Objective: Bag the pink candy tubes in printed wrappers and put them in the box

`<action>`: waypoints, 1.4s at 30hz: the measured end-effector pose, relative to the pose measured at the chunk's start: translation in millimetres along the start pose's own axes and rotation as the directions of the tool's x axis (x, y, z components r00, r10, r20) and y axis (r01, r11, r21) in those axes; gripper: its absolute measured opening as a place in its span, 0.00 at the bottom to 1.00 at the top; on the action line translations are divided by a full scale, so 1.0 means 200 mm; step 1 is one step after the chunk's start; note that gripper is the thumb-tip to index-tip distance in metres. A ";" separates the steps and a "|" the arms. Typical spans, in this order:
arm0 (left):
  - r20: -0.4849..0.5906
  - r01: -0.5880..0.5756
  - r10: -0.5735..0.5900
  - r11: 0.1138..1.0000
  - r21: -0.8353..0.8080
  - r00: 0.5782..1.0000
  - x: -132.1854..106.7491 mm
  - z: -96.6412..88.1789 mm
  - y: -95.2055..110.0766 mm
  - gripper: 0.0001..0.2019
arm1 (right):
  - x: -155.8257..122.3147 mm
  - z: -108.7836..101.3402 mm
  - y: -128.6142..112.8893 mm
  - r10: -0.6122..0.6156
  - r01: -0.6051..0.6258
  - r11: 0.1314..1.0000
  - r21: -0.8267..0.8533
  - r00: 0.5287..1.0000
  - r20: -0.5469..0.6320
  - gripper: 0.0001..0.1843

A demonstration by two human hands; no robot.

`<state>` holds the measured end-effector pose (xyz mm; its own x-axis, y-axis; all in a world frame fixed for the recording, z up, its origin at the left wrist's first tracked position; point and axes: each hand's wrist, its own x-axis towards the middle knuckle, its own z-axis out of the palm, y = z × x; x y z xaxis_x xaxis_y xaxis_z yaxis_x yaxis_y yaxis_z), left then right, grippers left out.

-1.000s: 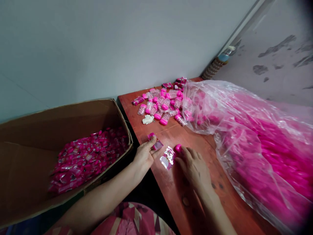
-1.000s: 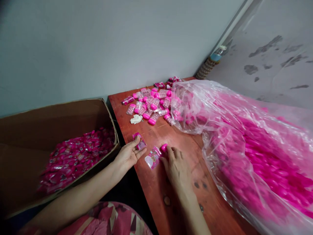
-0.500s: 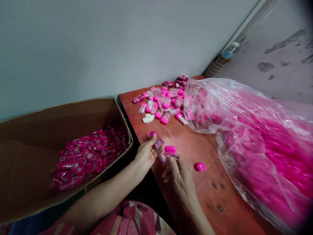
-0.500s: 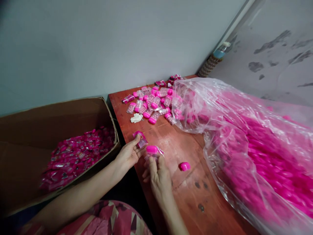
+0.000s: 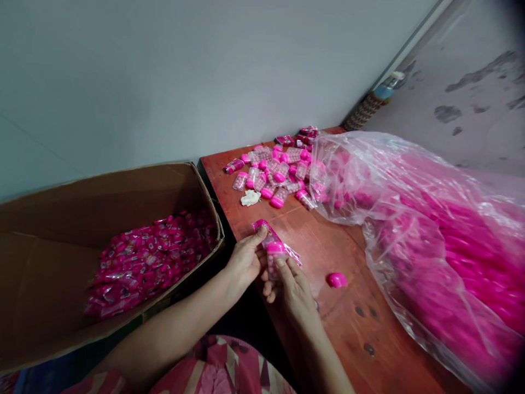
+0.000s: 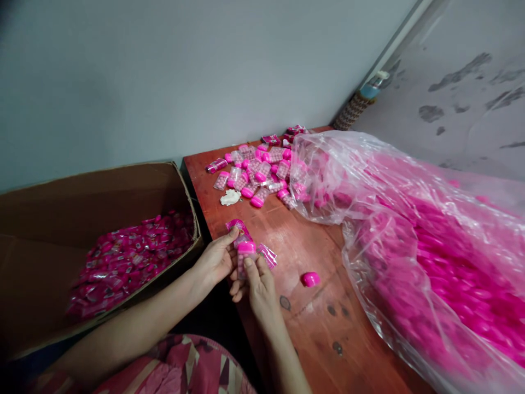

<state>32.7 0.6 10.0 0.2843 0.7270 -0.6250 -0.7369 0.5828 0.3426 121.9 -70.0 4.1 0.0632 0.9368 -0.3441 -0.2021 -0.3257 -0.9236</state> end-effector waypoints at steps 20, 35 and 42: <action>0.338 -0.121 -0.046 0.882 0.455 0.940 -0.02 -0.02 0.01 0.14 | -0.01 0.00 -0.01 -0.168 0.140 0.967 -0.212 0.979 -0.120 0.13; 0.379 -0.141 -0.073 0.851 0.506 0.923 -0.07 0.00 -0.02 0.14 | -0.01 -0.06 -0.02 -0.049 0.048 0.995 0.082 0.999 0.006 0.13; 0.325 -0.117 -0.042 0.883 0.454 0.945 -0.05 -0.01 0.01 0.13 | -0.05 -0.08 -0.02 -0.059 0.062 0.979 0.195 0.998 -0.022 0.15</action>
<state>27.4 -6.6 15.2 0.4987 0.7807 -0.3766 -0.4057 0.5942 0.6945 136.9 -79.5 8.7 0.0964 0.9513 -0.2929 -0.3846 -0.2358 -0.8925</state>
